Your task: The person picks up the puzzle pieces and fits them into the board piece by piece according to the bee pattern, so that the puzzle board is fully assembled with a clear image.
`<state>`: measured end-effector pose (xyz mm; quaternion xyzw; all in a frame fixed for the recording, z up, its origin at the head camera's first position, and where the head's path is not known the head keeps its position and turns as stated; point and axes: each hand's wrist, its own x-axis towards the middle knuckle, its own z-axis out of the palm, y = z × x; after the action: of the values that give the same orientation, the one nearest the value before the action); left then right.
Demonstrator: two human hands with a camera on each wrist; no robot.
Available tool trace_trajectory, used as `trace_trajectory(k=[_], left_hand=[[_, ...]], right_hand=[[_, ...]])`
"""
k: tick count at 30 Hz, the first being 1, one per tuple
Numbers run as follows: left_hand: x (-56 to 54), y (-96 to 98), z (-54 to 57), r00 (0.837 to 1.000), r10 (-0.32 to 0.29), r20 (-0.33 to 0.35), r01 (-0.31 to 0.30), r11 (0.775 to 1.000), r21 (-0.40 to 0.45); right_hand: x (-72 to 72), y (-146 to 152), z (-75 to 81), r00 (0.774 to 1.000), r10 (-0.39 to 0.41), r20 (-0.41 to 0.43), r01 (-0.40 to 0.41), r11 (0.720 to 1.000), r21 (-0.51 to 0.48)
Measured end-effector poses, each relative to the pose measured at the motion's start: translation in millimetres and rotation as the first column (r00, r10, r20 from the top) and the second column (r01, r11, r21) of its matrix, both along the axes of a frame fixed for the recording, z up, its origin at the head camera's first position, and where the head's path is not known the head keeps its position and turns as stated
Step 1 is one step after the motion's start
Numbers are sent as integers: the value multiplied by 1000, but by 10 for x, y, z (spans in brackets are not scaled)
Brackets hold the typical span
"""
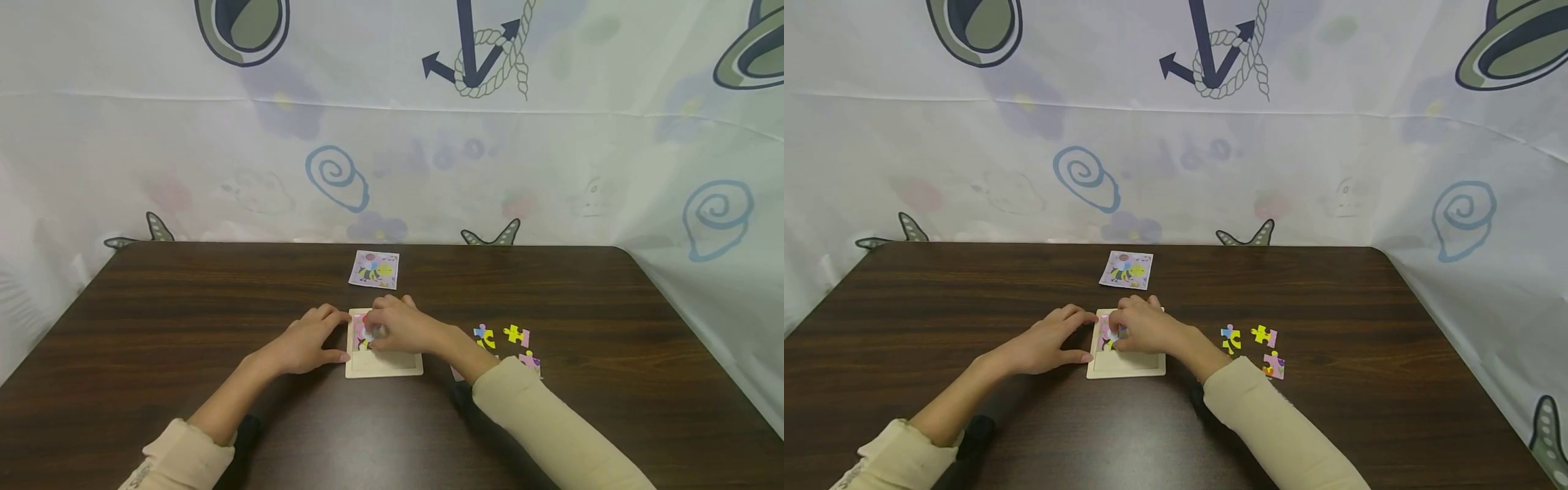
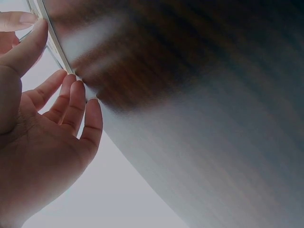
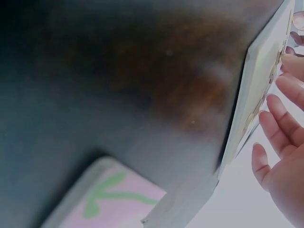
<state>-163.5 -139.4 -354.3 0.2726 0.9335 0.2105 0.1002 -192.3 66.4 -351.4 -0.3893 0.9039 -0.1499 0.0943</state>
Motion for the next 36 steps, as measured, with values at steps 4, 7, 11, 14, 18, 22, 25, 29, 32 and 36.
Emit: trace_trajectory(k=[4, 7, 11, 14, 18, 22, 25, 29, 32, 36], left_hand=[[-4, -3, -4, 1000, 0, -2, 0, 1000, 1], [-5, -2, -4, 1000, -1, -2, 1, 1000, 0], [-2, -1, -3, 1000, -2, -2, 2, 1000, -1], [2, -1, -2, 1000, 0, 1, 0, 1000, 2], [4, 0, -1, 1000, 0, 4, 0, 1000, 7], [3, 1, -3, 1000, 0, 4, 0, 1000, 7], [2, -1, -6, 1000, -1, 4, 1, 1000, 7], [2, -3, -10, 1000, -3, 6, 3, 1000, 8], [1, -2, -11, 1000, -4, 9, 4, 1000, 6], [1, 3, -6, 1000, 0, 6, 0, 1000, 4]], right_hand=[[8, -6, 13, 1000, -14, 12, 14, 1000, 4], [12, -7, 21, 999, -27, 17, 26, 1000, 9], [15, -3, 28, 999, -38, 17, 38, 999, 10], [16, 2, 28, 999, -41, 17, 41, 999, 10], [13, 7, 17, 999, -40, 13, 40, 999, 10], [12, 15, 5, 999, -37, 11, 37, 999, 6], [11, 24, -10, 999, -30, 11, 30, 1000, 2], [6, 34, -29, 1000, -21, 10, 21, 1000, -6], [0, 42, -32, 1000, -17, 12, 17, 1000, -18], [-13, 66, -20, 1000, -11, 14, 11, 999, -46]])
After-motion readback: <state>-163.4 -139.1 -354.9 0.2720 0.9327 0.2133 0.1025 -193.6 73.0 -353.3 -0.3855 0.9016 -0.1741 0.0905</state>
